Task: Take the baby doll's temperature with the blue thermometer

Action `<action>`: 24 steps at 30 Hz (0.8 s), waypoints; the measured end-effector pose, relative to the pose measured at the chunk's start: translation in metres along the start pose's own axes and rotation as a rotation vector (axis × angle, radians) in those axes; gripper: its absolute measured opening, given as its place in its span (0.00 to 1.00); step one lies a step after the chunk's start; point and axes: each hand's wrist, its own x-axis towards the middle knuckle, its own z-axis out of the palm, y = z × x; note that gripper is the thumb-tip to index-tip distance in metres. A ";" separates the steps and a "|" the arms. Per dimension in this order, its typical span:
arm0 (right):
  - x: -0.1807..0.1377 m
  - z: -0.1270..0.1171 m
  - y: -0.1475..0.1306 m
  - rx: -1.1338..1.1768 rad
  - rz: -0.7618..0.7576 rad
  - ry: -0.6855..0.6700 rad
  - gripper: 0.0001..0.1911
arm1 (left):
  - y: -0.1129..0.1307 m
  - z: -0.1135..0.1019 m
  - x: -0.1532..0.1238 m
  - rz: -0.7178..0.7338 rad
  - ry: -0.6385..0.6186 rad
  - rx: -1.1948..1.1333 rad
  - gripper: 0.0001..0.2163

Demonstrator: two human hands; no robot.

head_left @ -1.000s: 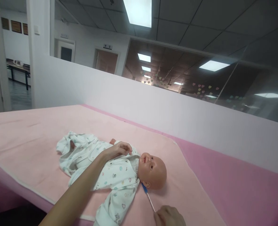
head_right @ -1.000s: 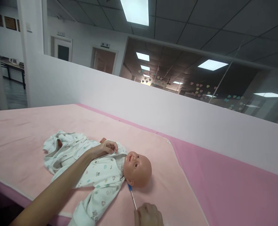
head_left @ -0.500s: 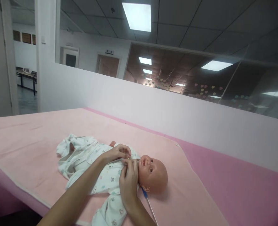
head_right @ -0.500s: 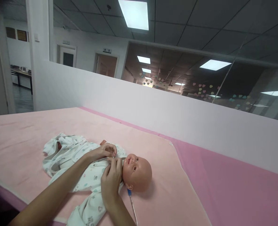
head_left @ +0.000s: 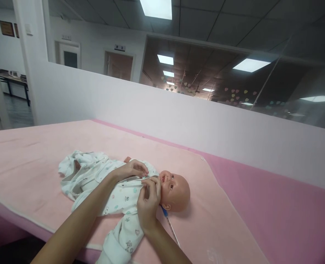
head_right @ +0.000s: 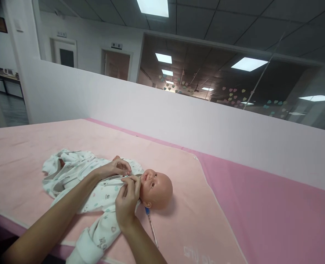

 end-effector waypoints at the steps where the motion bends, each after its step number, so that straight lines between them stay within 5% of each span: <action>1: 0.000 0.000 0.000 -0.002 -0.006 0.001 0.13 | 0.000 0.000 0.000 -0.002 0.005 0.002 0.08; 24: 0.003 -0.001 -0.002 -0.051 0.032 -0.116 0.11 | -0.007 -0.005 0.001 -0.115 -0.083 -0.084 0.13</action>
